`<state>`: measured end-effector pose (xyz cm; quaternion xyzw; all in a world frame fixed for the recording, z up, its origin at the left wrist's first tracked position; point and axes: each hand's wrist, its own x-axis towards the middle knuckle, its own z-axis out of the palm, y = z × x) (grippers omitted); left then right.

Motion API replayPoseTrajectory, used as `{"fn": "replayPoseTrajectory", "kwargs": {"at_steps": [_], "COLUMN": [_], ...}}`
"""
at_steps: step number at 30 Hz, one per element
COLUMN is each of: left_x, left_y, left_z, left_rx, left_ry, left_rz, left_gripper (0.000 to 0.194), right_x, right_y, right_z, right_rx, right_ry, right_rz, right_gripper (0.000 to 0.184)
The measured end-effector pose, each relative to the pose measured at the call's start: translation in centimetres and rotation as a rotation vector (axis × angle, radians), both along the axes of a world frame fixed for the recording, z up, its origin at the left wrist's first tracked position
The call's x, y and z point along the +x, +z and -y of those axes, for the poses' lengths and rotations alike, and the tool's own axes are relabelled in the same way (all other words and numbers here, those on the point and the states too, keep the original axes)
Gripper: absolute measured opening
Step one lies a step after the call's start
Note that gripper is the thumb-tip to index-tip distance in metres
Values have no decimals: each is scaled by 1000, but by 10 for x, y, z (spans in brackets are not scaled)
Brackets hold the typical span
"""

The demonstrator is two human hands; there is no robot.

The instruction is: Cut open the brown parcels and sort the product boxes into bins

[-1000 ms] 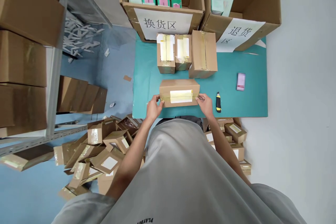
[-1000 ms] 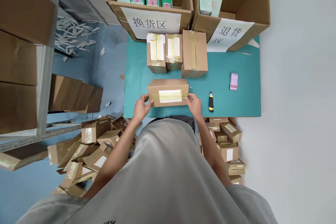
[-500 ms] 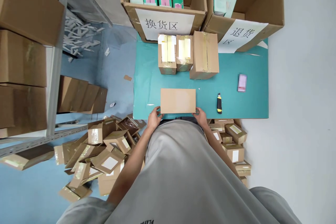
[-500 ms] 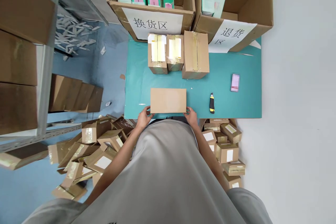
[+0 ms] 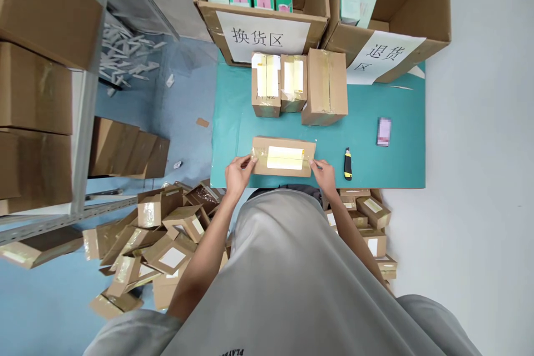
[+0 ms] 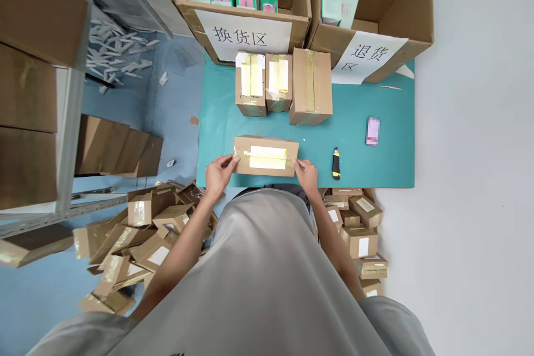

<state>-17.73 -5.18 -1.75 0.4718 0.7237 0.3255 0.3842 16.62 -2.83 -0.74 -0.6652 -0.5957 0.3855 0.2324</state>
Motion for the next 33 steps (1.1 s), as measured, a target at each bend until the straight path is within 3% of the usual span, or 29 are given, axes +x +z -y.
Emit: {"fn": "replayPoseTrajectory", "kwargs": {"at_steps": [3,8,12,16,19,21,26,30,33], "left_x": [-1,-8,-5,-3,-6,-6,0,3,3], "left_y": [1,-28,-43,-35,-23,-19,-27,-37,-39], "left_z": [-3,17,34,28,9,-6,-31,-32,-30], "left_rx": [-33,-96,-139,-97,-110,-114,-204,-269,-270], "left_ry": [28,99,62,28,60,71,63,68,71], "left_rz": [-8,304,327,305,325,303,135,99,115], "left_gripper": [53,59,68,55,55,58,53,54,58], "right_x": [1,11,12,11,12,10,-4,-11,-12], "right_y": [-3,-35,-51,-36,-17,-10,-23,-38,-40], "right_z": [-5,12,28,20,-1,-19,-48,-52,-50], "right_rx": [-8,-124,-250,-171,-91,-104,-253,-288,-295], "right_ry": [8,-40,3,40,35,19,-21,-34,-44], "right_rz": [33,-157,-270,-319,-286,-180,-11,-21,-42], "right_gripper": [64,57,84,82,68,72,77,74,74]}}
